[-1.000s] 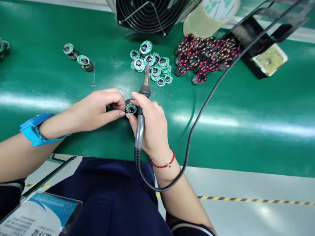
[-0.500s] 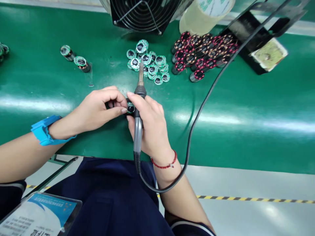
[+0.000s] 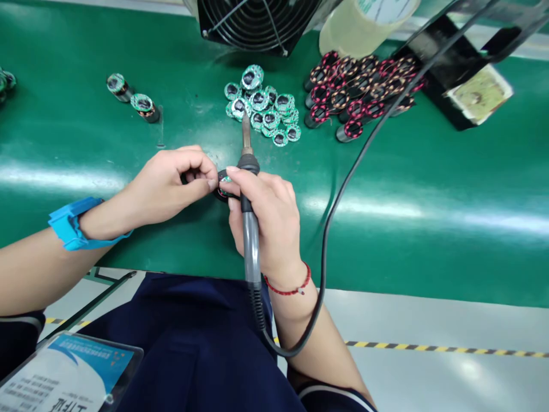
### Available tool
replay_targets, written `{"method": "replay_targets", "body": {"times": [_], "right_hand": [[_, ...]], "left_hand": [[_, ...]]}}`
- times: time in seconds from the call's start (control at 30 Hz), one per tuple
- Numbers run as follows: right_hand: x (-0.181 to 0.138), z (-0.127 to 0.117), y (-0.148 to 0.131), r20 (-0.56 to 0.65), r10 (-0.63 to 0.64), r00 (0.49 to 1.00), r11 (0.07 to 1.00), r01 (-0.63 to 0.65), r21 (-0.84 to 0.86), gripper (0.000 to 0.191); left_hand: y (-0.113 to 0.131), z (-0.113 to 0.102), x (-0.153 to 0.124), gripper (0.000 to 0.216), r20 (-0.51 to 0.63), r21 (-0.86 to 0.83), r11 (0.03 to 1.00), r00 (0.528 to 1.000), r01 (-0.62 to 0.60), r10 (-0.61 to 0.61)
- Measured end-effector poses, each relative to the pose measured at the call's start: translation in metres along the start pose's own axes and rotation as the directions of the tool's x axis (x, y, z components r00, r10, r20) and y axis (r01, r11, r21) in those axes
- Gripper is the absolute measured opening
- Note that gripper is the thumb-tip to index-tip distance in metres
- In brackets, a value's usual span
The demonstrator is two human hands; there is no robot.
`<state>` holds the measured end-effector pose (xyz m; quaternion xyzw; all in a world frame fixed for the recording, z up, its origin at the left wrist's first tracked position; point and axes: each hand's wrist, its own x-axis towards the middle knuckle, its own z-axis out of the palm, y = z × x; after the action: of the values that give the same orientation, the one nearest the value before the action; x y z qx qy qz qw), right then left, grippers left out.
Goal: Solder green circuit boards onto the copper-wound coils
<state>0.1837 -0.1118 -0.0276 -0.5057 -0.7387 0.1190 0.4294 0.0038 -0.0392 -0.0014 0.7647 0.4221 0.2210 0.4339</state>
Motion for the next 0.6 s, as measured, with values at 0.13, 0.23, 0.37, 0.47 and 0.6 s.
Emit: {"method": "replay_targets", "body": {"times": [0.13, 0.23, 0.37, 0.47, 0.6], "right_hand": [[-0.0020, -0.0002, -0.0042, -0.045, 0.102, 0.994, 0.994, -0.099, 0.054, 0.045], [-0.0026, -0.0006, -0.0078, -0.153, 0.194, 0.969, 0.975, -0.172, 0.143, 0.038], [-0.0005, 0.0011, -0.0079, -0.344, 0.190, 0.920, 0.970, -0.121, 0.212, 0.029], [0.0024, 0.0042, -0.0065, -0.522, 0.196, 0.830, 0.967, -0.076, 0.242, 0.027], [0.0031, 0.0082, -0.0060, -0.615, 0.168, 0.770, 0.969, -0.014, 0.247, 0.030]], "left_hand": [[-0.0003, 0.0007, 0.0001, 0.016, -0.001, 0.031, 0.999, 1.000, -0.013, 0.013], [-0.0008, 0.0015, -0.0002, 0.016, -0.002, 0.059, 0.998, 1.000, -0.016, 0.016], [-0.0016, 0.0028, -0.0006, 0.018, -0.007, 0.075, 0.997, 1.000, -0.020, 0.020], [-0.0008, 0.0039, -0.0007, 0.019, -0.002, 0.080, 0.997, 1.000, -0.013, 0.013], [0.0012, 0.0051, -0.0003, 0.020, 0.001, 0.090, 0.996, 1.000, 0.002, -0.002]]}}
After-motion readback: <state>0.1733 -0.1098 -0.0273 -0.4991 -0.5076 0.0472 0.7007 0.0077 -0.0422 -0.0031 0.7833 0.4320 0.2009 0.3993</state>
